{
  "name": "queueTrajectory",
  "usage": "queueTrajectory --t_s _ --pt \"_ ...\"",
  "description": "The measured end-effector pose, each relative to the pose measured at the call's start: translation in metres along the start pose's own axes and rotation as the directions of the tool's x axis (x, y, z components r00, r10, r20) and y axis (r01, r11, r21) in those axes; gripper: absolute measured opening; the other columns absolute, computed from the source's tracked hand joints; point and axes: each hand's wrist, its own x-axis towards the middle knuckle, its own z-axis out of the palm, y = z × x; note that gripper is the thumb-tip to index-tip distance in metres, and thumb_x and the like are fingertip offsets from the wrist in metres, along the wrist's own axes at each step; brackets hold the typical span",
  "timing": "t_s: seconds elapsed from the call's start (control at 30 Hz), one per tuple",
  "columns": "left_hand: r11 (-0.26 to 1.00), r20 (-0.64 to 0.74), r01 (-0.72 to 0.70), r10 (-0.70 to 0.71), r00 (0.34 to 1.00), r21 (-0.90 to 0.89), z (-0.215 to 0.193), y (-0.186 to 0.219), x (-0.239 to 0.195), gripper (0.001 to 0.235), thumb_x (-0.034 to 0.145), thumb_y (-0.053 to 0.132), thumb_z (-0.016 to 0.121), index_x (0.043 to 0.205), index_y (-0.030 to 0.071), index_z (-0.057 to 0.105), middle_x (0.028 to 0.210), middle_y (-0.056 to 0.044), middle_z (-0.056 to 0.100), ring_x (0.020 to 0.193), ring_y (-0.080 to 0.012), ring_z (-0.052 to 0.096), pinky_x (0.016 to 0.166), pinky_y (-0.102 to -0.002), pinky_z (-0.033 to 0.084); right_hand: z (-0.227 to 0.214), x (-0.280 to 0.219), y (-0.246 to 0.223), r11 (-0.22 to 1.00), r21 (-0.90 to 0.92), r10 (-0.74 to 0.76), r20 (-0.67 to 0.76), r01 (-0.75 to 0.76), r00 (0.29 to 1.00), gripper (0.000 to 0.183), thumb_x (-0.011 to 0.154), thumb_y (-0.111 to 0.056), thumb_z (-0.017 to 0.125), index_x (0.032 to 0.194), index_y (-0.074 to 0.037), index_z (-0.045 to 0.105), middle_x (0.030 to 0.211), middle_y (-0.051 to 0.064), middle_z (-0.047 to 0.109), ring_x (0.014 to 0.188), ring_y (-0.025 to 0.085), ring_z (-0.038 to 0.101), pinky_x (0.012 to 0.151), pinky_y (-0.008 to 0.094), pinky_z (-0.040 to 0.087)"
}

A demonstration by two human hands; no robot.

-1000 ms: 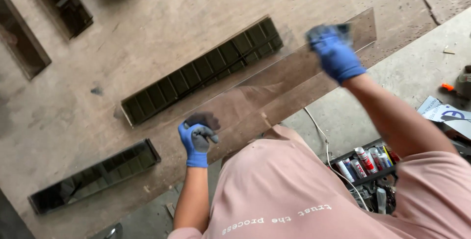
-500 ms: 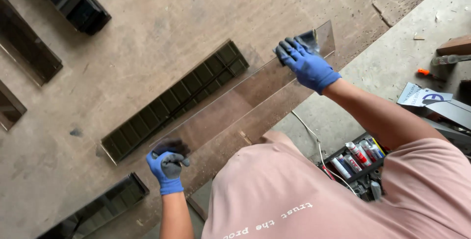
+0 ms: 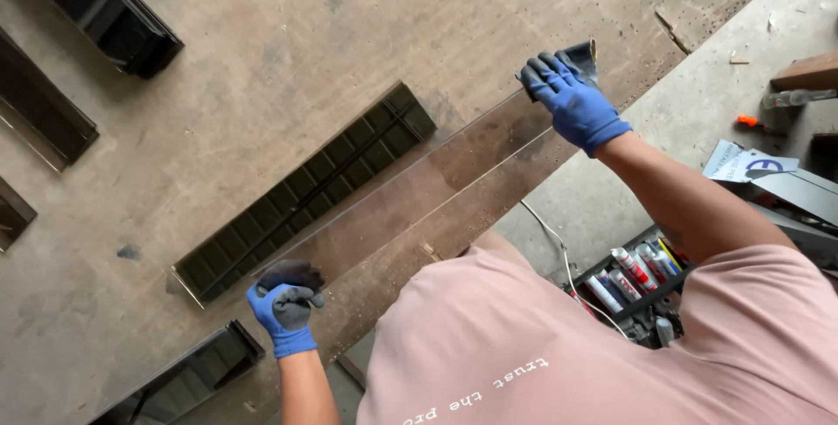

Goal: Sanding the edges of long metal strips using a handheld sanding block on a workbench.

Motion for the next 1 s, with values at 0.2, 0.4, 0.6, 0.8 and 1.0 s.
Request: queueTrajectory --t_s 0.2,0.4,0.6,0.8,1.0 --pt "0.999 -0.048 0.031 -0.031 0.998 0.004 0.001 0.003 -0.005 0.023 0.056 0.005 0.054 0.06 -0.017 0.06 0.074 -0.032 0.067 0.038 -0.0427 0.058 0.029 -0.037 0.042 -0.024 -0.026 0.101 0.972 0.038 0.232 0.052 -0.234 0.971 0.042 0.087 0.02 0.047 0.124 0.008 0.06 0.111 0.026 0.066 0.1 0.04 0.065 0.098 0.045 0.054" --pt "0.998 -0.004 0.044 -0.044 0.999 0.052 -0.015 -0.007 0.001 0.054 0.082 0.03 0.041 0.079 -0.018 0.065 0.067 -0.035 0.064 0.04 -0.044 0.058 0.026 -0.042 0.041 -0.035 -0.01 0.059 0.982 -0.177 0.048 -0.123 -0.07 0.991 0.064 0.077 0.023 0.039 0.131 0.007 0.069 0.132 0.02 0.072 0.114 0.031 0.068 0.111 0.041 0.051" --pt "0.996 -0.052 -0.052 0.056 0.997 0.078 -0.009 0.0 -0.01 0.028 0.062 0.011 0.052 0.069 -0.012 0.067 0.068 -0.027 0.067 0.049 -0.0393 0.066 0.033 -0.039 0.05 -0.052 -0.012 0.093 0.964 -0.117 0.241 0.025 -0.237 0.97 0.07 0.075 0.026 0.037 0.139 0.008 0.059 0.124 0.024 0.065 0.103 0.041 0.062 0.09 0.048 0.055" --pt "0.941 0.08 -0.253 0.241 0.967 0.224 0.013 0.088 -0.014 0.024 0.058 0.013 0.048 0.059 -0.004 0.065 0.071 -0.019 0.065 0.059 -0.0289 0.066 0.044 -0.026 0.044 -0.087 -0.009 0.076 0.948 0.14 0.317 -0.375 -0.285 0.871 0.074 0.079 0.024 0.044 0.151 0.011 0.057 0.143 0.036 0.062 0.133 0.049 0.059 0.117 0.049 0.043" --pt "0.778 -0.07 -0.486 0.554 0.829 0.399 -0.044 0.081 -0.021 0.03 0.062 -0.006 0.075 0.091 -0.009 0.068 0.084 -0.018 0.066 0.083 -0.0276 0.069 0.076 -0.032 0.057 -0.092 -0.008 -0.012 0.937 0.311 0.268 -0.358 -0.157 0.895 0.079 0.079 0.032 0.035 0.154 0.008 0.046 0.143 0.027 0.063 0.136 0.043 0.059 0.123 0.047 0.042"
